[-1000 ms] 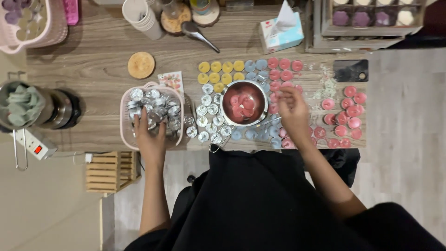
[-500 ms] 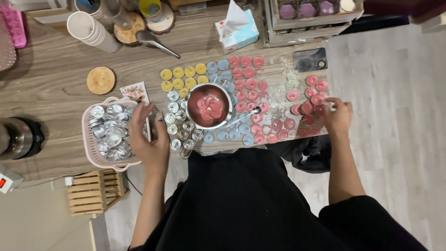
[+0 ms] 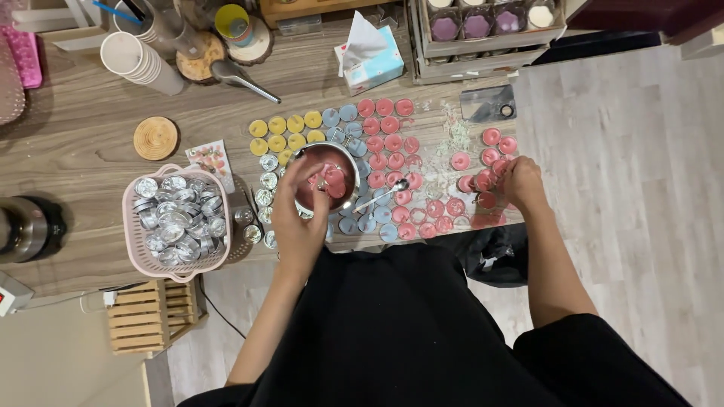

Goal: Assembling tealight candles by placing wicks and wax discs into metal cups.

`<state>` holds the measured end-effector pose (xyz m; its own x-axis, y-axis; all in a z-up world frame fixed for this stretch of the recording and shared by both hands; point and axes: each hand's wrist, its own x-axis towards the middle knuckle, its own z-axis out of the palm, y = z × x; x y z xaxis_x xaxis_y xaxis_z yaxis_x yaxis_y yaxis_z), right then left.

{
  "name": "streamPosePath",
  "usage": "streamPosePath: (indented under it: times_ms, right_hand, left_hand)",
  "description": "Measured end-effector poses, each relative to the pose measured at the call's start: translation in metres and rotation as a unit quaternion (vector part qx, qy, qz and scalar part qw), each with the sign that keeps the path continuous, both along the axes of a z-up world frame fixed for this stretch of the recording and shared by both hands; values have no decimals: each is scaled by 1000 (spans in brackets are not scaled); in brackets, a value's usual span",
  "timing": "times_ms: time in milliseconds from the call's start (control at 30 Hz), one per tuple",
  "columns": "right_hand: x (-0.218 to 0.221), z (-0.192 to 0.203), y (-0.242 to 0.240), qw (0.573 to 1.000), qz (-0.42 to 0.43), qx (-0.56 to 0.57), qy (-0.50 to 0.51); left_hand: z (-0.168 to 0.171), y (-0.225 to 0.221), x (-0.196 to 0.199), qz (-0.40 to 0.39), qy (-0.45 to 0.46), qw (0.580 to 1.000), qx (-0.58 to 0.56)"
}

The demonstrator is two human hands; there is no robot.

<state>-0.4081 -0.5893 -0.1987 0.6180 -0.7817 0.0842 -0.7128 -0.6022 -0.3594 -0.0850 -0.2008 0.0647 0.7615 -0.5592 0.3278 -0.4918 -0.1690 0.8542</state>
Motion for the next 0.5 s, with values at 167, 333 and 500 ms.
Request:
streamPosePath:
  times_ms: [167,333,500]
  right_hand:
    - [40,101,30,906,-78,378,-175]
    - [100,176,108,500,-17,743,-445]
    - [132,256,194,672,267,547,-422]
  left_hand:
    - [8,-21,-19,-41,38,998,-15]
    - [38,-60,-33,-179,53,982,-9]
    - [26,-75,-25,-239,30,970,36]
